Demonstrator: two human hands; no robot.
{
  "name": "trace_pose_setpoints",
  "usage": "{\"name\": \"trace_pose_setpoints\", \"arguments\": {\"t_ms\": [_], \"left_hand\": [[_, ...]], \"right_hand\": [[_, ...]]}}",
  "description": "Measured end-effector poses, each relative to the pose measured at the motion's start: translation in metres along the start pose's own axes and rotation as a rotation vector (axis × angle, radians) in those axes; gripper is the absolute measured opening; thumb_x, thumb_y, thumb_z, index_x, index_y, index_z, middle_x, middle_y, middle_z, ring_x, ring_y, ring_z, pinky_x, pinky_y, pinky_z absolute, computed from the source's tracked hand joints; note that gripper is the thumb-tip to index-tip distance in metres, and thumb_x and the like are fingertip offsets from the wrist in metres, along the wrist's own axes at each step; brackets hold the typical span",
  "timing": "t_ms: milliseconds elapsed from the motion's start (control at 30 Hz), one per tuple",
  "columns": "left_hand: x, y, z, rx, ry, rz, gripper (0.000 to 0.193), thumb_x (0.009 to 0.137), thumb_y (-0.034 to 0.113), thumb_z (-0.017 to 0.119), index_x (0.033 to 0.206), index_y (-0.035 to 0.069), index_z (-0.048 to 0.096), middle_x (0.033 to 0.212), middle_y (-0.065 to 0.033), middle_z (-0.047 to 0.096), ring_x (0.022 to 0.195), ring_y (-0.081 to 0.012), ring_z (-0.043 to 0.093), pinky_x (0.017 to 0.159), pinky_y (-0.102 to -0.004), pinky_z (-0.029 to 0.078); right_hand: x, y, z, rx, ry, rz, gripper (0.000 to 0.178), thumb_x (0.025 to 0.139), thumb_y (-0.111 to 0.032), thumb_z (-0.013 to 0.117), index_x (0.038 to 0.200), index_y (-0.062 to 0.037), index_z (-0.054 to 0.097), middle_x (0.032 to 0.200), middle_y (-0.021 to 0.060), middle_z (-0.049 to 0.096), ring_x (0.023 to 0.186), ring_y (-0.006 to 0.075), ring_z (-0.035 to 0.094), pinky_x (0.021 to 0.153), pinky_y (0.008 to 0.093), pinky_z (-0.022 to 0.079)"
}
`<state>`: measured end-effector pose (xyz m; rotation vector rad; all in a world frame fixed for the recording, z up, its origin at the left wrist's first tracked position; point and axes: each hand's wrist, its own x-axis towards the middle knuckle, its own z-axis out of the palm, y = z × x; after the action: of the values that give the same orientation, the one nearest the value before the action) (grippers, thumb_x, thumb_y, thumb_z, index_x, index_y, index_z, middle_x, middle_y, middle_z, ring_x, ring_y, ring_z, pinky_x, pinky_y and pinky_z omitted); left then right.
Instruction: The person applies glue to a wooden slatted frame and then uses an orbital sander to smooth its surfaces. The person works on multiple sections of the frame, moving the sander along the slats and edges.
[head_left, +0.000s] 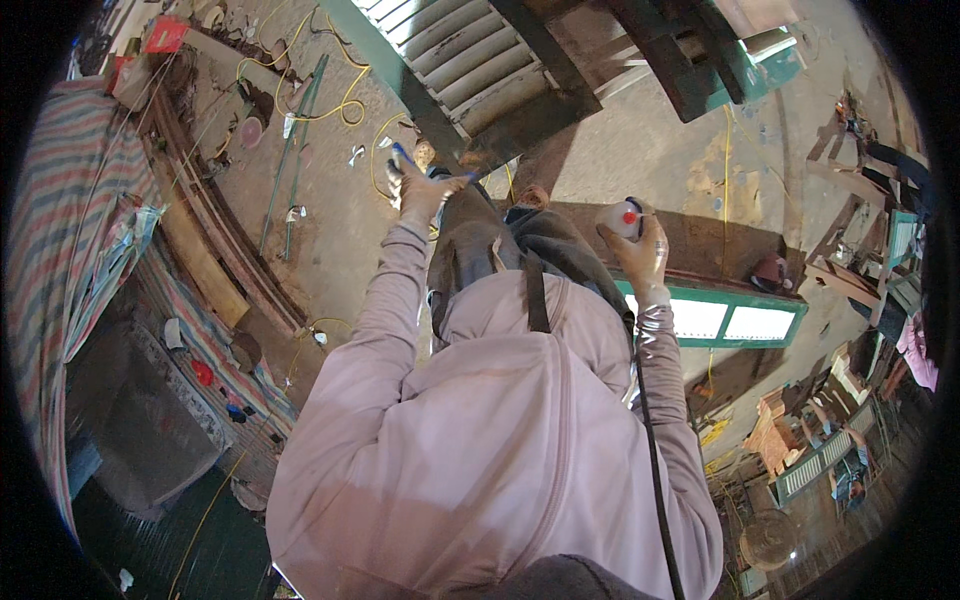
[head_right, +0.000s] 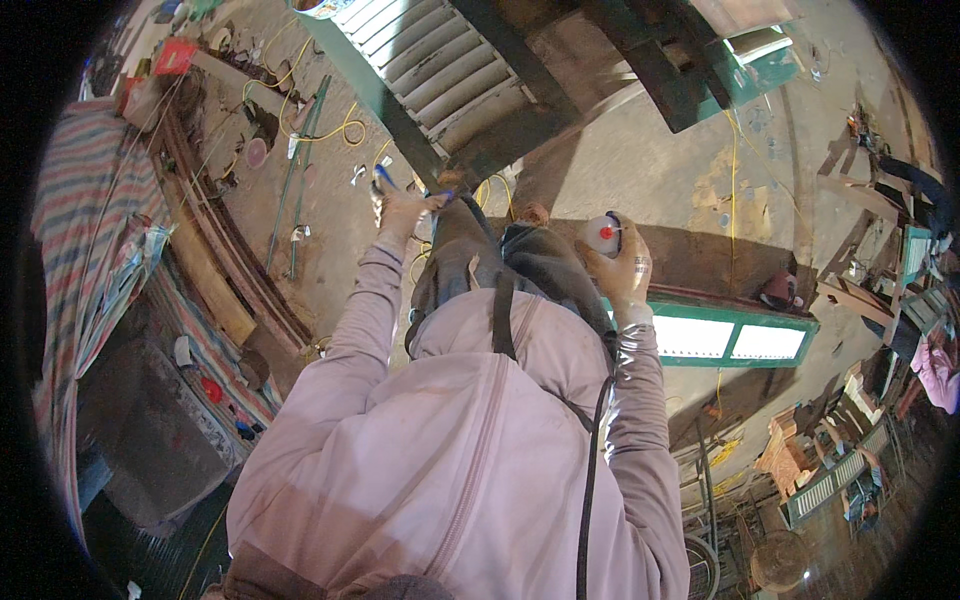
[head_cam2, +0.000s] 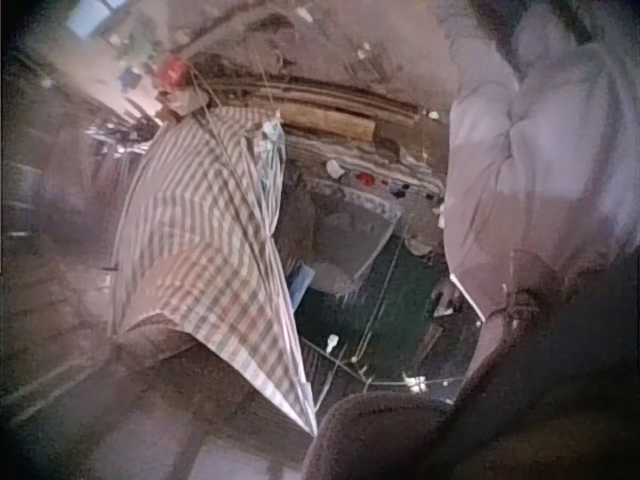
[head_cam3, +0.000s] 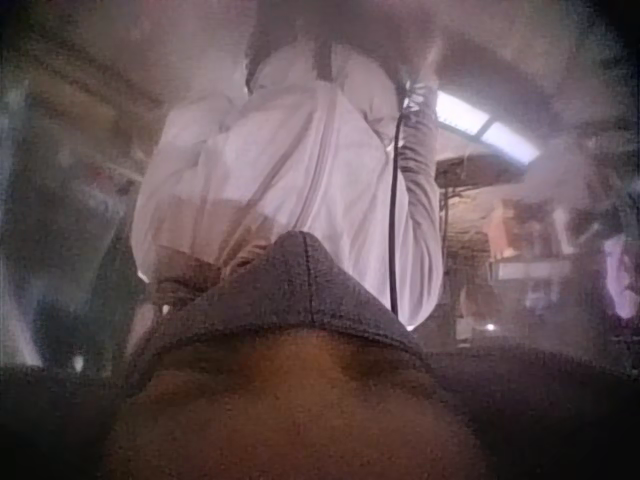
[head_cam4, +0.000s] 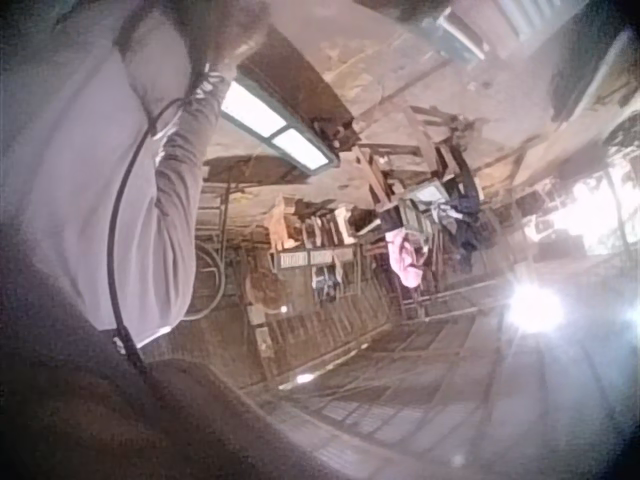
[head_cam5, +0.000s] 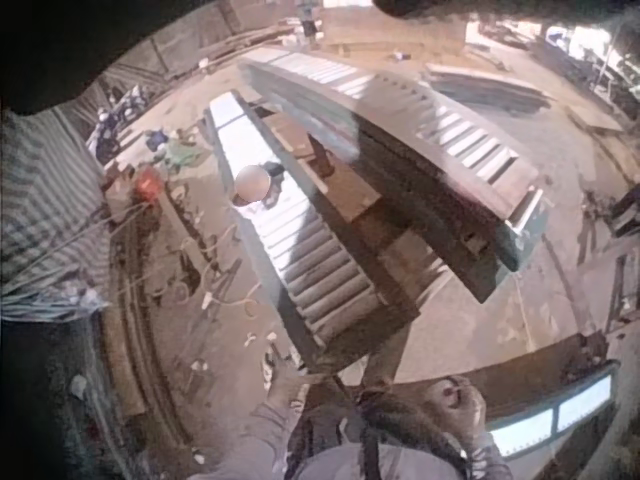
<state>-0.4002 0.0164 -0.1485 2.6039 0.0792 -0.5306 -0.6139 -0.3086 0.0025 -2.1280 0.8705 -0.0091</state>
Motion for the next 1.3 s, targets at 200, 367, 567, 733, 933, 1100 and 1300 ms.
{"name": "trace_pose_setpoints", "arguments": {"t_ms": [200,367,567,733,933,1100,1300], "left_hand": [[0.000,0.048,-0.012,0.171,0.285,0.083,0.114,0.093,0.076,0.049,0.160,-0.009,0.015,0.169,-0.0310,0.010,0.159,-0.0420,0.006,0.128,-0.0526,0.004],[-0.054,0.106,0.008,0.647,0.034,0.479,0.102,0.096,0.067,0.047,0.161,-0.007,0.021,0.170,-0.0268,0.016,0.159,-0.0415,0.009,0.129,-0.0540,0.003],[-0.071,0.084,0.022,0.611,-0.200,0.983,0.105,0.092,0.071,0.050,0.160,-0.005,0.025,0.167,-0.0264,0.024,0.158,-0.0398,0.016,0.129,-0.0542,0.006],[-0.059,0.073,-0.036,0.762,-0.392,0.645,0.099,0.094,0.069,0.049,0.160,-0.002,0.028,0.166,-0.0224,0.030,0.157,-0.0369,0.020,0.128,-0.0567,0.005],[-0.064,0.096,-0.027,0.695,-0.300,0.845,0.085,0.095,0.062,0.051,0.157,0.006,0.039,0.166,-0.0171,0.032,0.156,-0.0335,0.025,0.127,-0.0591,0.005],[-0.086,0.030,0.007,0.566,-0.351,1.204,0.066,0.089,0.047,0.066,0.143,0.010,0.056,0.155,-0.0147,0.048,0.148,-0.0368,0.038,0.123,-0.0600,0.024],[-0.099,-0.004,-0.017,0.161,-0.047,0.859,0.058,0.091,0.040,0.068,0.139,0.009,0.059,0.145,-0.0158,0.052,0.137,-0.0389,0.046,0.113,-0.0524,0.039]], "right_hand": [[0.010,-0.010,0.012,0.028,-0.089,-0.060,0.060,0.072,-0.027,0.090,0.120,-0.0043,0.063,0.106,0.0178,0.070,0.099,0.0325,0.069,0.087,0.0418,0.055],[0.019,-0.021,0.029,0.049,-0.152,-0.135,0.061,0.072,-0.028,0.089,0.121,-0.0038,0.062,0.112,0.0194,0.067,0.103,0.0373,0.068,0.089,0.0428,0.054],[0.030,-0.046,0.053,-0.014,-0.114,-0.316,0.063,0.077,-0.030,0.086,0.129,-0.0062,0.061,0.116,0.0181,0.065,0.108,0.0395,0.064,0.091,0.0460,0.053],[0.040,-0.048,0.065,-0.182,-0.127,-0.345,0.068,0.077,-0.031,0.087,0.135,-0.0081,0.059,0.123,0.0185,0.066,0.112,0.0374,0.063,0.096,0.0457,0.051],[0.042,-0.056,0.075,-0.359,-0.177,-0.293,0.075,0.075,-0.042,0.086,0.137,-0.0100,0.059,0.119,0.0162,0.069,0.109,0.0378,0.065,0.095,0.0490,0.050],[0.044,-0.074,0.081,-0.561,-0.208,-0.417,0.072,0.077,-0.047,0.082,0.135,-0.0102,0.061,0.116,0.0142,0.071,0.108,0.0360,0.066,0.093,0.0494,0.049],[0.046,-0.092,0.089,-0.581,-0.245,-0.487,0.066,0.081,-0.049,0.077,0.131,-0.0095,0.061,0.111,0.0144,0.071,0.104,0.0361,0.066,0.090,0.0500,0.049]]}}
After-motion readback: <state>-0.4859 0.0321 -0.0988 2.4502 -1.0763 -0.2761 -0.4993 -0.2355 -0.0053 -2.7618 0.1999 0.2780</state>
